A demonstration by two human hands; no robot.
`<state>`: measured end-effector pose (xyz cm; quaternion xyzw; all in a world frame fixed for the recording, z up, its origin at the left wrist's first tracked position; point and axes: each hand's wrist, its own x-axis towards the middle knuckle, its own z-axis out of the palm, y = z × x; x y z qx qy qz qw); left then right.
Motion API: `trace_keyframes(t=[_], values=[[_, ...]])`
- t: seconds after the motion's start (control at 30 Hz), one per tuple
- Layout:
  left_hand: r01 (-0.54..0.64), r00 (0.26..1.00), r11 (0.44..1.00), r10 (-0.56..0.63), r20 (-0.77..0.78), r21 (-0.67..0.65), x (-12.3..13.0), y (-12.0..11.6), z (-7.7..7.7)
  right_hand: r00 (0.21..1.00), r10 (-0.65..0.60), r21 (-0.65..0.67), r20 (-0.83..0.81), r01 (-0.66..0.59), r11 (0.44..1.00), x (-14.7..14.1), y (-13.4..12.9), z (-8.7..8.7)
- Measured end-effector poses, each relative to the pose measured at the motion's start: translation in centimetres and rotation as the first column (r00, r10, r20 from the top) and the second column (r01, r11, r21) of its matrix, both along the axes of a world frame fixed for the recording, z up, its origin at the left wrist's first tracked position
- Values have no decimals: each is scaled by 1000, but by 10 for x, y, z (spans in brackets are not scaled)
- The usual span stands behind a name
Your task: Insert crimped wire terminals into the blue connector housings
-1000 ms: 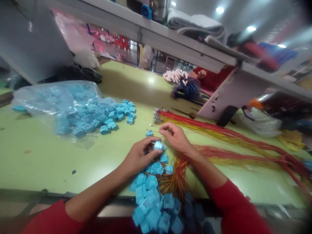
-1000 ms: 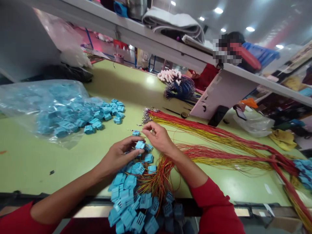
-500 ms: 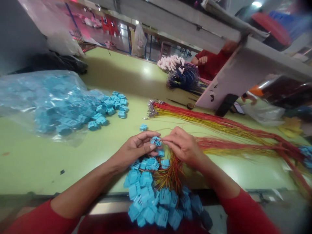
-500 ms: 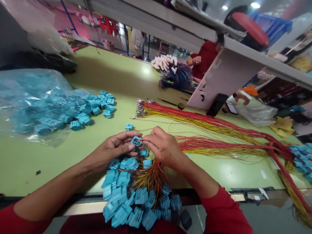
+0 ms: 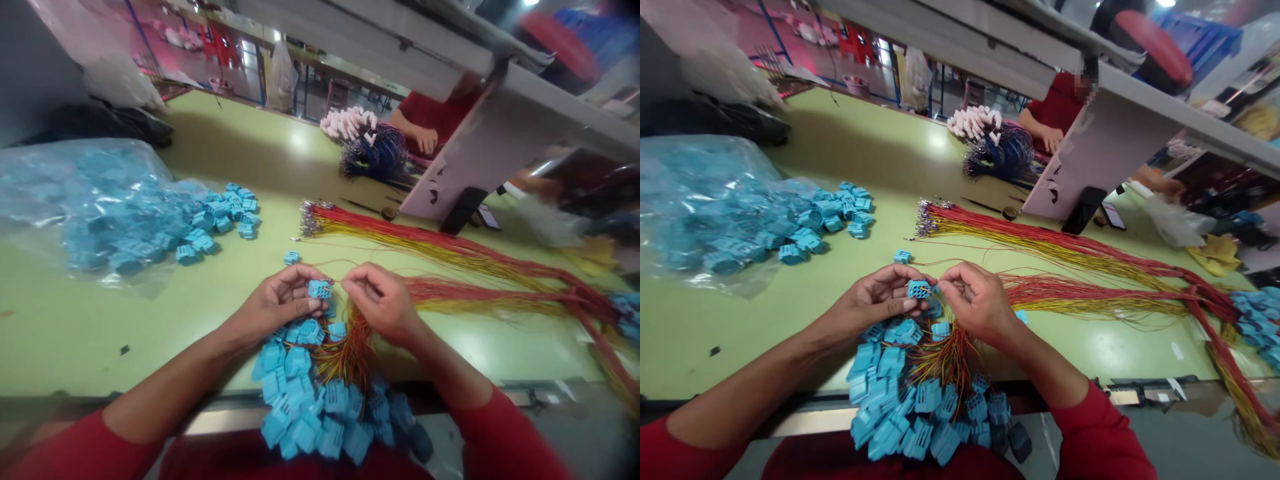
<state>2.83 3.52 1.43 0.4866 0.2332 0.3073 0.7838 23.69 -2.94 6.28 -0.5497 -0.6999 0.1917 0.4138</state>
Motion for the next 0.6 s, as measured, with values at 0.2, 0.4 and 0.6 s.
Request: trace_keyframes(t=[0.2, 0.4, 0.6], values=[[-35, 999, 998, 33, -33, -51, 0, -2, 5, 1000, -2, 1, -11, 2, 1000, -1, -1, 0], [-89, 993, 995, 87, -76, -33, 2, -4, 8, 1000, -1, -4, 10, 1, 1000, -2, -3, 0], [-21, 988, 997, 32, -148, 78, 0, -1, -2, 998, -11, 24, 64, 9, 1000, -1, -5, -3]])
